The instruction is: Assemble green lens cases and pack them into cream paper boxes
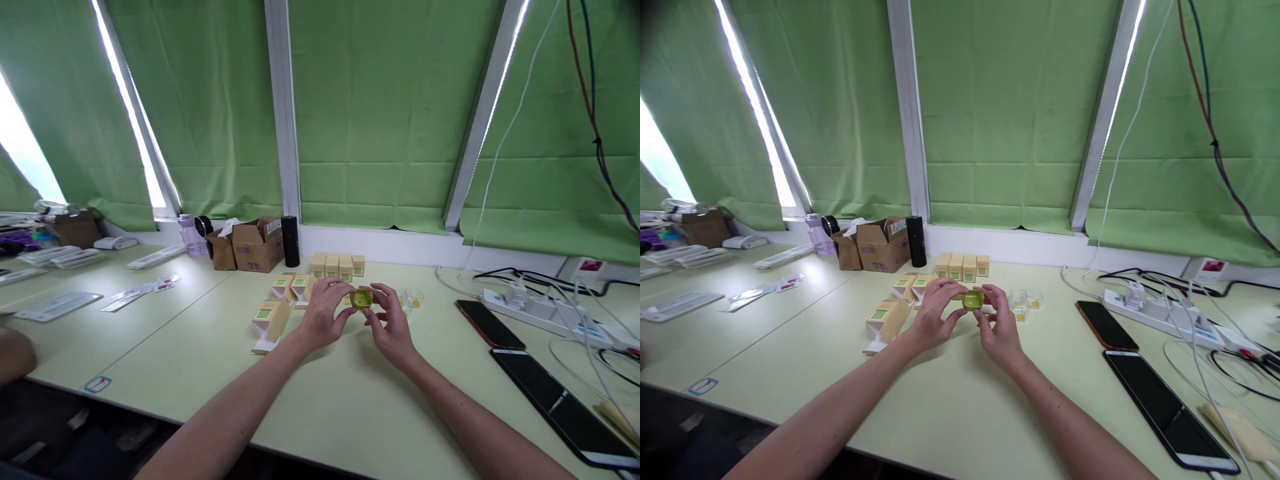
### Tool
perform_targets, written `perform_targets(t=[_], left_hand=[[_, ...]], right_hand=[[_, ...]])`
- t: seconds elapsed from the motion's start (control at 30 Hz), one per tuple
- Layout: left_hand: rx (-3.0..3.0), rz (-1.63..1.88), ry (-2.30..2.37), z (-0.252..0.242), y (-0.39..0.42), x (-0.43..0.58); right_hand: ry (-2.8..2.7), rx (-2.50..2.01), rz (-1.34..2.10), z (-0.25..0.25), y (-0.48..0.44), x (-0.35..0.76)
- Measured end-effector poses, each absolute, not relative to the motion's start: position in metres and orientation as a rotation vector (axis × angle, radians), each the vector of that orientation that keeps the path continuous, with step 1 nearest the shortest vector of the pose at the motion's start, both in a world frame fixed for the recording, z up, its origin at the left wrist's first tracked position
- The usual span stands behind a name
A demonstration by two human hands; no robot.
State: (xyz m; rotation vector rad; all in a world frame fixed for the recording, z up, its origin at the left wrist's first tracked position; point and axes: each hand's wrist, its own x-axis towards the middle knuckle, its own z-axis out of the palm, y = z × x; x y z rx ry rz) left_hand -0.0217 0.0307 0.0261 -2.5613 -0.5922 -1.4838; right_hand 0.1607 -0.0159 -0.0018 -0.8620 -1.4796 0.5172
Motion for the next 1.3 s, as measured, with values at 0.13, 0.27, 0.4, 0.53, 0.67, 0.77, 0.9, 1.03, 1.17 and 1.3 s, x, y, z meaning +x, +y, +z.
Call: perform_targets(t=[0.13, 0.27, 0.4, 0.53, 0.67, 0.77, 0.9, 1.03, 1.17, 1.3], left_hand=[[-2.571, -1.565, -0.708, 0.025, 0.033, -0.021], [-2.594, -1.669, -0.813, 0.024, 0.034, -0.019], [-2.634, -1.758, -0.935, 0.022, 0.037, -0.017], [-2.652, -1.817, -1.016, 0.020, 0.039, -0.016], [-2.656, -1.822, -1.039, 0.018, 0.039, -0.016], [-2.663, -1.797, -1.056, 0.018, 0.040, -0.016], [-2.673, -1.763, -1.114, 0.019, 0.041, -0.017], [-2.710, -1.727, -1.057, 0.020, 0.039, -0.019], [-2.697, -1.621, -0.917, 0.022, 0.036, -0.023], [-2.636, -1.485, -0.811, 0.024, 0.033, -0.026]], right_hand=[[-1.486, -0.861, 0.514, 0.000, -0.018, 0.161], [-1.505, -0.888, 0.476, 0.001, -0.020, 0.161], [-1.517, -0.922, 0.436, -0.001, -0.018, 0.161], [-1.533, -0.950, 0.416, -0.002, -0.017, 0.161], [-1.521, -0.960, 0.446, -0.001, -0.015, 0.161], [-1.516, -0.974, 0.494, -0.001, -0.014, 0.162], [-1.548, -0.982, 0.574, 0.000, -0.014, 0.162], [-1.518, -0.930, 0.673, 0.002, -0.015, 0.161], [-1.467, -0.872, 0.750, 0.002, -0.014, 0.161], [-1.442, -0.867, 0.766, 0.000, -0.013, 0.164]])
